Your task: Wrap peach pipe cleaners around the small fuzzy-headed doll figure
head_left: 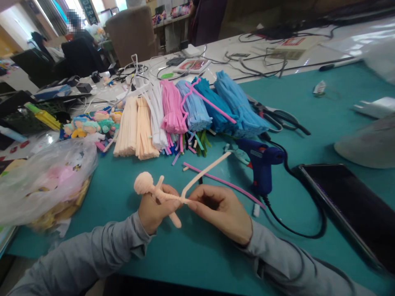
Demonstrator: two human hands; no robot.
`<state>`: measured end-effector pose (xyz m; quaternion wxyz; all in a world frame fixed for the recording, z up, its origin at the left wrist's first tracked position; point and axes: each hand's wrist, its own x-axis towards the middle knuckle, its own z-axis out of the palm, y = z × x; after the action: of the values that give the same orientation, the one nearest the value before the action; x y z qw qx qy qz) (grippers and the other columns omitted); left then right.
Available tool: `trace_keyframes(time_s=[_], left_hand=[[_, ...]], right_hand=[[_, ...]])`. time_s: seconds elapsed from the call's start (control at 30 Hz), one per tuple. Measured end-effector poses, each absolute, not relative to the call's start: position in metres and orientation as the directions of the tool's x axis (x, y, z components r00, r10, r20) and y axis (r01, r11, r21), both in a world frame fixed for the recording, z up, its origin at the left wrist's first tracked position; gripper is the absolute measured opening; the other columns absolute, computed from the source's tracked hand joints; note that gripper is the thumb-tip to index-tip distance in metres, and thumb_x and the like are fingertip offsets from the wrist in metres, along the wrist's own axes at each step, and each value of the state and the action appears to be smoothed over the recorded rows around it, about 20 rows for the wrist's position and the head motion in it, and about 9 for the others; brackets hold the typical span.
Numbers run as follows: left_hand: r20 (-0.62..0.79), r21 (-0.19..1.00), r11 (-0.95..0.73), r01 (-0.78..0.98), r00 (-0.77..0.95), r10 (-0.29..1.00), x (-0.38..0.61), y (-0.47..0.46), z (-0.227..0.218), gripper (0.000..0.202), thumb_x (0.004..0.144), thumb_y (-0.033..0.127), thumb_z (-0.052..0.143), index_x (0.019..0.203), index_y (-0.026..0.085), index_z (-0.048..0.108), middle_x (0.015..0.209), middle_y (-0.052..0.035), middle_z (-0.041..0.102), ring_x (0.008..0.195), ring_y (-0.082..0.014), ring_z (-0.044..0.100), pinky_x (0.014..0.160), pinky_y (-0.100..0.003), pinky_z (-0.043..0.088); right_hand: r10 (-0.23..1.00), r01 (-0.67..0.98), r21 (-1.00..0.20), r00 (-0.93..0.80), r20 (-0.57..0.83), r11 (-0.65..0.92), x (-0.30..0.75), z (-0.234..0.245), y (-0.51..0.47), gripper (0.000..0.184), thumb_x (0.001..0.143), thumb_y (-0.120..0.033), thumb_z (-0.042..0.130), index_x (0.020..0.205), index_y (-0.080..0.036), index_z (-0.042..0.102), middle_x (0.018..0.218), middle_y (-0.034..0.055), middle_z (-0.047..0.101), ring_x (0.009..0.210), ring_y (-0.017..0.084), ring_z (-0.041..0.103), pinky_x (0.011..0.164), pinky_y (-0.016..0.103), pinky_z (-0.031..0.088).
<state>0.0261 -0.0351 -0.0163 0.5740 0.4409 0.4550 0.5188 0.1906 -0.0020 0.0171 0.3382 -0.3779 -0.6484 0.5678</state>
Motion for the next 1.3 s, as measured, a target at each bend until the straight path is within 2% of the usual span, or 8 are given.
trace_keyframes(time_s=[0.2,0.33,0.47,0.6,0.8,0.97,1.2,1.3], left_hand=[[-0.083,0.974,0.089,-0.208,0.038,0.996,0.027,-0.035,-0.014,0.007,0.064,0.022,0.065,0.064,0.016,0.061,0.059,-0.001,0.062,0.058,-0.0144,0.057,0.057,-0.027,0.046],[-0.109,0.977,0.112,-0.183,0.028,0.994,0.028,-0.035,-0.013,0.011,0.063,0.025,0.066,0.063,0.016,0.059,0.059,-0.0009,0.061,0.058,-0.0146,0.057,0.057,-0.027,0.046],[-0.106,0.969,0.1,-0.228,-0.011,0.994,0.028,-0.035,-0.014,0.013,0.064,0.026,0.066,0.064,0.017,0.057,0.059,-0.0005,0.06,0.058,-0.0139,0.056,0.055,-0.026,0.047],[-0.093,0.971,0.082,-0.223,-0.041,0.995,0.029,-0.036,-0.014,0.014,0.065,0.027,0.066,0.065,0.016,0.057,0.059,-0.0002,0.058,0.055,-0.0127,0.055,0.052,-0.025,0.047],[0.0,0.979,-0.008,-0.206,-0.039,0.999,0.03,-0.036,-0.012,0.014,0.064,0.026,0.069,0.062,0.018,0.057,0.064,0.0003,0.058,0.06,-0.0138,0.056,0.053,-0.026,0.049],[-0.037,0.976,0.037,-0.216,0.005,0.999,0.029,-0.036,-0.01,0.014,0.066,0.027,0.067,0.06,0.018,0.058,0.061,-0.0002,0.057,0.057,-0.0135,0.054,0.053,-0.027,0.047],[-0.156,0.944,0.137,-0.301,-0.039,0.987,0.037,-0.035,-0.001,0.022,0.057,0.031,0.069,0.054,0.017,0.053,0.052,0.0008,0.054,0.053,-0.0127,0.052,0.052,-0.027,0.045],[-0.208,0.912,0.196,-0.36,0.006,0.978,0.039,-0.036,0.003,0.026,0.055,0.035,0.071,0.059,0.017,0.053,0.054,0.0011,0.055,0.049,-0.0117,0.052,0.048,-0.025,0.044]], right_hand=[[0.882,0.158,-0.95,-0.437,0.178,0.27,0.189,0.021,-0.006,0.017,0.073,-0.021,0.057,0.058,-0.015,0.056,0.049,-0.0021,0.05,0.044,0.008,0.041,0.043,0.02,0.033],[0.875,0.15,-0.944,-0.44,0.204,0.295,0.19,0.02,-0.007,0.015,0.073,-0.019,0.056,0.058,-0.016,0.056,0.05,-0.0024,0.05,0.045,0.007,0.042,0.043,0.02,0.034],[0.879,0.078,-0.991,-0.473,0.057,0.106,0.19,0.019,-0.005,0.015,0.074,-0.028,0.06,0.069,-0.014,0.06,0.054,-0.0018,0.052,0.046,0.008,0.045,0.041,0.019,0.038],[0.853,-0.042,-0.984,-0.506,-0.128,-0.173,0.188,0.018,-0.004,0.032,0.07,-0.044,0.066,0.07,-0.014,0.057,0.056,-0.0024,0.053,0.043,0.007,0.049,0.039,0.019,0.045],[0.878,-0.131,-0.959,-0.449,-0.169,-0.251,0.187,0.018,-0.005,0.038,0.063,-0.048,0.072,0.065,-0.014,0.056,0.054,-0.004,0.054,0.037,0.005,0.048,0.036,0.017,0.046],[0.895,-0.144,-0.971,-0.43,-0.114,-0.193,0.186,0.017,-0.008,0.036,0.066,-0.047,0.07,0.066,-0.015,0.054,0.054,-0.0043,0.053,0.038,0.006,0.049,0.036,0.018,0.046],[0.921,0.031,-0.995,-0.382,0.078,0.098,0.187,0.015,-0.012,0.028,0.078,-0.042,0.059,0.067,-0.016,0.056,0.053,-0.0013,0.055,0.043,0.009,0.053,0.04,0.019,0.045],[0.911,0.021,-0.992,-0.399,0.105,0.123,0.188,0.016,-0.01,0.026,0.08,-0.039,0.057,0.068,-0.016,0.056,0.056,-0.0004,0.057,0.045,0.009,0.053,0.042,0.02,0.045]])
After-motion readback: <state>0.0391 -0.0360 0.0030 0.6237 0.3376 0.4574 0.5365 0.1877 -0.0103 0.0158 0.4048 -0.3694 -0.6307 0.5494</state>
